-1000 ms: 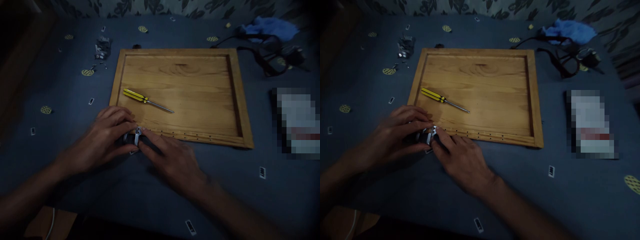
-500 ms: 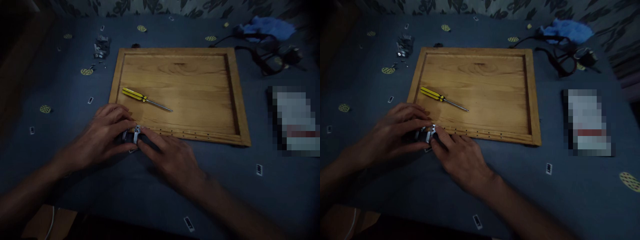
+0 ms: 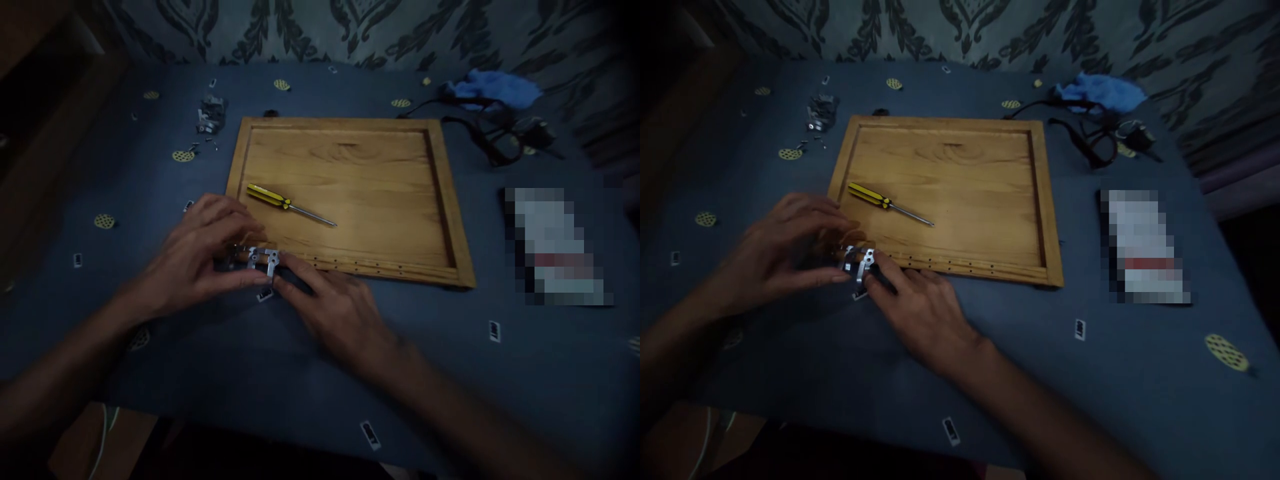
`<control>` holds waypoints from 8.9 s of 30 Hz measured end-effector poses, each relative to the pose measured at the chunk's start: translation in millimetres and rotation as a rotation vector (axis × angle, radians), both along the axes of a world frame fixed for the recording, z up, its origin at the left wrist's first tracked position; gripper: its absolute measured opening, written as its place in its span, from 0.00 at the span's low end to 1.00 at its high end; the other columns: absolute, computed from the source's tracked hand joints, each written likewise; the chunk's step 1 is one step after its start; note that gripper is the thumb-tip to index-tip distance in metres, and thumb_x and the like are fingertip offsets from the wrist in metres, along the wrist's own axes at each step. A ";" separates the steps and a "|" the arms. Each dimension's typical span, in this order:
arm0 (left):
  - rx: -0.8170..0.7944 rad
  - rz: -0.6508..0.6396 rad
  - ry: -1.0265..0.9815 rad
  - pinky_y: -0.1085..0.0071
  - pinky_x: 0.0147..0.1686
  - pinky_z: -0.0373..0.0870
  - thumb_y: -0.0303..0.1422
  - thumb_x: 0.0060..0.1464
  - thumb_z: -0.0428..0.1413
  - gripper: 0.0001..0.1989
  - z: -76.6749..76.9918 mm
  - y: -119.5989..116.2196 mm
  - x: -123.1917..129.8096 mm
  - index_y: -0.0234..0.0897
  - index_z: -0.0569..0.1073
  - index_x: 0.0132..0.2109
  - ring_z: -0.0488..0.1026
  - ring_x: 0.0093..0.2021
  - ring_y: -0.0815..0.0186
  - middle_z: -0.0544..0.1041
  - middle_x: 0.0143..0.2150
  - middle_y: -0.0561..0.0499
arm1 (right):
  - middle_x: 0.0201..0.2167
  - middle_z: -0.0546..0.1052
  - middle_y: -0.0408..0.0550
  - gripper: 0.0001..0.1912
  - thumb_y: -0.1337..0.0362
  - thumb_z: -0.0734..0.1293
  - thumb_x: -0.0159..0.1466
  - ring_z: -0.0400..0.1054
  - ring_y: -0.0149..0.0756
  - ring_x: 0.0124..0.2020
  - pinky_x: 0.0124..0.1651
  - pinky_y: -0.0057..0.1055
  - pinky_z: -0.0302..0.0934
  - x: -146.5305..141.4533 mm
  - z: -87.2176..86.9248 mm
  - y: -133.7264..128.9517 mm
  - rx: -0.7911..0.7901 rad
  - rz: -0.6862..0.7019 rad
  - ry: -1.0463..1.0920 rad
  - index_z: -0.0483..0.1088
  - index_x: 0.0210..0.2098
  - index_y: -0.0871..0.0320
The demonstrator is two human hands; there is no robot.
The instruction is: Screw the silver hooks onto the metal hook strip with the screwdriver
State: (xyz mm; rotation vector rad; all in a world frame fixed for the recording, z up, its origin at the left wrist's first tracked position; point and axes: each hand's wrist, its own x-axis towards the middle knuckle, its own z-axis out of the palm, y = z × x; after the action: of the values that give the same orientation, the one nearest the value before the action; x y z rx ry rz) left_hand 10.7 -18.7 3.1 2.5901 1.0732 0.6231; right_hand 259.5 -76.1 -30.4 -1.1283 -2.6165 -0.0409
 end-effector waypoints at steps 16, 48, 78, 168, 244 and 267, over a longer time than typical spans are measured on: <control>0.041 -0.076 0.065 0.51 0.59 0.71 0.51 0.69 0.59 0.22 -17.7 -5.1 5.9 0.37 0.78 0.55 0.73 0.58 0.50 0.79 0.53 0.42 | 0.65 0.79 0.55 0.21 0.73 0.66 0.72 0.81 0.37 0.40 0.40 0.34 0.75 -1.3 0.0 2.0 -0.062 0.013 -0.025 0.78 0.61 0.54; 0.000 -0.101 0.092 0.53 0.58 0.71 0.53 0.71 0.56 0.24 -14.4 -2.5 3.5 0.39 0.79 0.57 0.73 0.58 0.51 0.79 0.53 0.42 | 0.36 0.83 0.48 0.18 0.73 0.59 0.74 0.76 0.31 0.31 0.34 0.28 0.69 5.5 -20.6 -0.5 0.109 0.020 0.373 0.79 0.36 0.59; -0.040 -0.086 0.070 0.52 0.58 0.71 0.51 0.69 0.60 0.21 -14.4 -3.5 7.7 0.39 0.79 0.54 0.74 0.58 0.51 0.78 0.52 0.43 | 0.64 0.80 0.56 0.23 0.74 0.64 0.73 0.80 0.36 0.39 0.41 0.32 0.74 -4.5 -4.0 -2.7 -0.037 -0.041 -0.013 0.77 0.62 0.55; 0.198 0.608 0.003 0.51 0.57 0.80 0.41 0.70 0.61 0.20 -87.2 176.9 -104.4 0.36 0.74 0.62 0.78 0.58 0.54 0.76 0.62 0.41 | 0.76 0.68 0.54 0.33 0.75 0.63 0.72 0.82 0.47 0.55 0.54 0.41 0.78 -14.8 11.2 -2.7 -0.316 -0.152 -0.286 0.68 0.73 0.47; -0.446 0.176 -0.302 0.67 0.39 0.77 0.34 0.55 0.66 0.05 -4.7 51.5 2.4 0.37 0.81 0.37 0.79 0.37 0.62 0.82 0.36 0.50 | 0.73 0.70 0.60 0.30 0.77 0.60 0.73 0.81 0.45 0.51 0.50 0.42 0.78 -13.2 11.7 0.3 -0.306 -0.073 -0.237 0.69 0.71 0.53; -0.536 -0.154 -0.147 0.74 0.39 0.73 0.28 0.58 0.63 0.05 -2.9 38.7 20.0 0.37 0.85 0.41 0.82 0.37 0.66 0.86 0.37 0.50 | 0.76 0.66 0.59 0.26 0.73 0.59 0.75 0.81 0.45 0.47 0.47 0.44 0.78 -11.0 8.2 -0.7 -0.288 -0.060 -0.170 0.70 0.70 0.55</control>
State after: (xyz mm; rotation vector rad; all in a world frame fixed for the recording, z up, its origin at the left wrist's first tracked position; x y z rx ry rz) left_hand 30.7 20.1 0.2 2.1011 0.8424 0.4107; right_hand 248.6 -76.8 -22.1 -1.3508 -2.8036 0.2460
